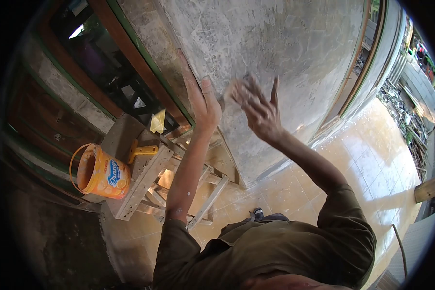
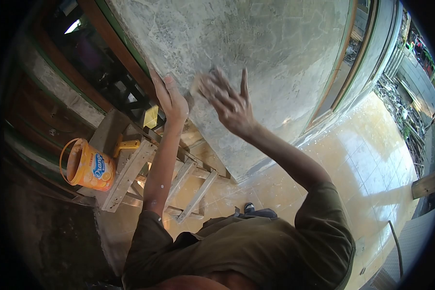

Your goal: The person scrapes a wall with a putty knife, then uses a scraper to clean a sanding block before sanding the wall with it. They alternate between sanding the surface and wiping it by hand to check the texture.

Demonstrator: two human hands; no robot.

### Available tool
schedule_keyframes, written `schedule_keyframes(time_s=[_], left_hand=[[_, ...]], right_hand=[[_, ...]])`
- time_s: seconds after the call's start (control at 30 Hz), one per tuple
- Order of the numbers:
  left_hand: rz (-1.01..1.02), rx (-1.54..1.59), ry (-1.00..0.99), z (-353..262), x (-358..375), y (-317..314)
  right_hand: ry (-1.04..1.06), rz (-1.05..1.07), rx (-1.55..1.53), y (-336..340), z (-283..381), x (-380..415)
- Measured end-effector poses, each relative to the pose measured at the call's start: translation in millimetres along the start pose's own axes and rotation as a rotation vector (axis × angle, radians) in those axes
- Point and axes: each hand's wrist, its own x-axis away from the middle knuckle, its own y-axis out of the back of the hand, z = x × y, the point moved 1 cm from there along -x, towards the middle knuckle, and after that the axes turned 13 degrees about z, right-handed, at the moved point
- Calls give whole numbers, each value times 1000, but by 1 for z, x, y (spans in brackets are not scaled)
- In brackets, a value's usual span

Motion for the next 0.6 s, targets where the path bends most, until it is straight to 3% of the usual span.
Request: schedule_keyframes(time_s=[0.13,0.2,0.3,0.33,0.4,0.43,0.47,0.5,0.6], left_hand=[[-19,3,-3,0,3,-1],[-14,5,29,3,4,-1],[-5,70,34,5,6,1],[6,16,34,5,7,2],[-27,-60,-21,6,4,1],[-37,-61,-40,2,5,3],[2,-101,-2,-3,6,7],[32,-142,27,-9,4,9],[-64,-103,-101,-49,25,7]], right_hand=[[45,147,38,1,-6,20],[12,-59,161,32,-7,-33],[-19,-59,156,35,-6,-56],[59,-158,80,17,-10,-42],[140,46,7,-1,0,14],[134,222,128,-15,4,53],[62,378,-104,-9,12,78],[48,428,-104,1,12,92],[-69,418,-503,52,12,87]])
